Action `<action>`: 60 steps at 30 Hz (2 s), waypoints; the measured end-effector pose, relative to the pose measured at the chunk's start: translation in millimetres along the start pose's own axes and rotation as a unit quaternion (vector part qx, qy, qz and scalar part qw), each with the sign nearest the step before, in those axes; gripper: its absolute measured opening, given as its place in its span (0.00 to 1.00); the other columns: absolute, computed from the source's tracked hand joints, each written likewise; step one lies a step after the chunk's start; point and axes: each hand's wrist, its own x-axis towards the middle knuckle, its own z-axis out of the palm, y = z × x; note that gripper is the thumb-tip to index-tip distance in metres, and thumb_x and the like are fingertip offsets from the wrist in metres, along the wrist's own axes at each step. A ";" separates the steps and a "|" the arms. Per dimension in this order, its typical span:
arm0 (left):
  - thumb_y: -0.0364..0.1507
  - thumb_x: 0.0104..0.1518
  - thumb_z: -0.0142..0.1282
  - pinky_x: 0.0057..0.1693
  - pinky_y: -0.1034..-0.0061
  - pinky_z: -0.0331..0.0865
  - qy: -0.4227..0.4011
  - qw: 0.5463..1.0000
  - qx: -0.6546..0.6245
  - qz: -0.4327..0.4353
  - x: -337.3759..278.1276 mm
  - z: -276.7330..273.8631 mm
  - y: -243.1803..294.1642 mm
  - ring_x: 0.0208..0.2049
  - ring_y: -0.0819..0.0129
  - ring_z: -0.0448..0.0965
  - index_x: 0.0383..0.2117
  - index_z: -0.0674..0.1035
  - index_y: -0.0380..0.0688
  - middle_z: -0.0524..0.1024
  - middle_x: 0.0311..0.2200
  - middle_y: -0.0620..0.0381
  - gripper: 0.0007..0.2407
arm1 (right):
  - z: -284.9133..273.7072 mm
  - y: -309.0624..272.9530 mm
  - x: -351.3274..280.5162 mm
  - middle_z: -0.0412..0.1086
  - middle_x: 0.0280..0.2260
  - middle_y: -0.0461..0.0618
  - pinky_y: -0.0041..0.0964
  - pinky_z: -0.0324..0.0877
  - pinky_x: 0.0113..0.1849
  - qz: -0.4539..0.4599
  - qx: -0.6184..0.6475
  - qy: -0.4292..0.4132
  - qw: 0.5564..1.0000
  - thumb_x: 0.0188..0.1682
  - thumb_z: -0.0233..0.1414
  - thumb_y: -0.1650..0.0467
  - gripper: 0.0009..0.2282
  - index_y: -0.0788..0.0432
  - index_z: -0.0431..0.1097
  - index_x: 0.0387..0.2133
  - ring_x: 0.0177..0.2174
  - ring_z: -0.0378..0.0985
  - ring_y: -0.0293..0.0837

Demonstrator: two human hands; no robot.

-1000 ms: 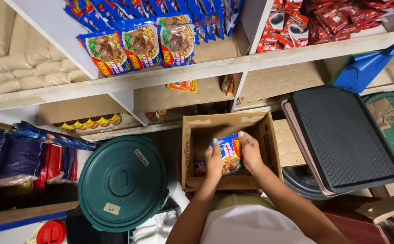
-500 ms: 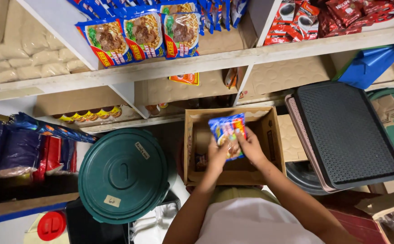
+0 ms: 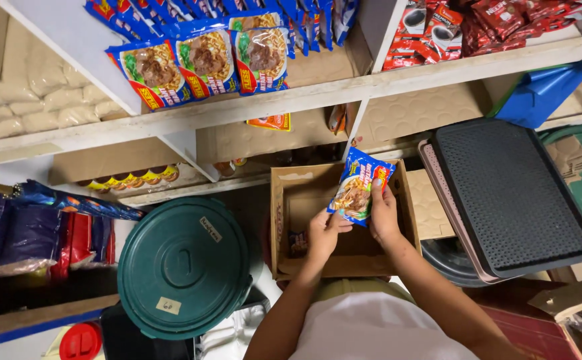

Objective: Organizing and restocking instant noodle packets and other goods on shelves in a small grocery store.

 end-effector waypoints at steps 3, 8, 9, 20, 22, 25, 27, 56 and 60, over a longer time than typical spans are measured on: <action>0.31 0.68 0.46 0.42 0.70 0.82 0.001 1.000 -0.004 -0.001 0.8 -0.7 0.6 0.35 0.63 0.86 0.51 0.76 0.32 0.82 0.38 0.48 0.14 | 3.1 -2.3 -0.2 0.75 0.45 0.50 0.36 0.73 0.46 0.007 0.008 0.011 1.000 0.60 0.44 0.62 0.16 0.62 0.67 0.51 0.42 0.78 0.39; 0.33 0.70 0.47 0.45 0.69 0.80 0.054 0.997 0.007 0.046 2.7 -10.0 -0.7 0.37 0.62 0.84 0.51 0.78 0.29 0.82 0.40 0.46 0.16 | -5.3 13.4 3.9 0.75 0.45 0.50 0.34 0.72 0.47 -0.031 -0.039 0.002 0.999 0.60 0.45 0.62 0.16 0.63 0.67 0.51 0.42 0.76 0.38; 0.33 0.70 0.48 0.47 0.70 0.80 0.080 0.995 0.001 0.051 3.0 -11.1 3.0 0.39 0.61 0.84 0.51 0.79 0.29 0.82 0.42 0.45 0.16 | -8.7 18.0 5.1 0.74 0.45 0.50 0.33 0.71 0.47 -0.042 -0.059 0.002 0.997 0.60 0.45 0.63 0.16 0.64 0.67 0.51 0.42 0.75 0.37; 0.31 0.66 0.54 0.57 0.75 0.70 0.071 0.990 0.069 0.101 -0.5 -0.9 9.6 0.51 0.69 0.77 0.55 0.75 0.36 0.79 0.50 0.50 0.15 | -25.0 30.9 3.3 0.76 0.37 0.47 0.31 0.71 0.41 -0.062 -0.205 -0.017 0.977 0.60 0.45 0.63 0.15 0.64 0.71 0.46 0.36 0.73 0.34; 0.30 0.65 0.57 0.53 0.74 0.72 0.054 0.984 0.137 0.096 -6.0 6.6 13.7 0.45 0.69 0.77 0.53 0.75 0.36 0.80 0.45 0.48 0.14 | -18.4 25.0 -4.7 0.76 0.35 0.47 0.31 0.71 0.40 -0.069 -0.255 -0.035 0.964 0.60 0.44 0.63 0.16 0.65 0.72 0.44 0.34 0.74 0.33; 0.31 0.61 0.59 0.48 0.71 0.76 0.047 0.979 0.167 0.103 -17.6 18.4 37.0 0.39 0.67 0.82 0.49 0.77 0.35 0.84 0.40 0.50 0.14 | -7.6 14.3 -12.4 0.77 0.32 0.47 0.32 0.72 0.39 -0.068 -0.293 -0.037 0.953 0.60 0.42 0.62 0.18 0.64 0.74 0.40 0.33 0.74 0.33; 0.31 0.62 0.58 0.46 0.70 0.77 0.052 0.958 0.247 0.137 -24.5 22.1 49.8 0.37 0.65 0.85 0.47 0.76 0.35 0.85 0.38 0.49 0.13 | -4.3 10.8 -15.2 0.78 0.31 0.47 0.32 0.72 0.39 -0.079 -0.294 -0.014 0.952 0.60 0.41 0.61 0.19 0.65 0.74 0.37 0.33 0.73 0.32; 0.26 0.55 0.63 0.57 0.67 0.69 0.183 0.942 0.197 0.201 -21.8 19.0 43.4 0.49 0.61 0.77 0.61 0.57 0.29 0.74 0.51 0.41 0.31 | -31.7 32.4 -22.1 0.75 0.32 0.45 0.29 0.71 0.33 0.160 -0.044 -0.170 0.971 0.53 0.54 0.70 0.06 0.59 0.72 0.40 0.29 0.75 0.34; 0.26 0.52 0.64 0.56 0.68 0.70 0.193 0.938 0.245 0.152 -30.0 21.4 39.5 0.47 0.62 0.78 0.62 0.57 0.30 0.75 0.49 0.43 0.33 | -44.7 51.0 -22.1 0.75 0.27 0.48 0.30 0.70 0.30 0.119 -0.026 -0.137 0.983 0.60 0.49 0.64 0.15 0.65 0.73 0.34 0.24 0.72 0.36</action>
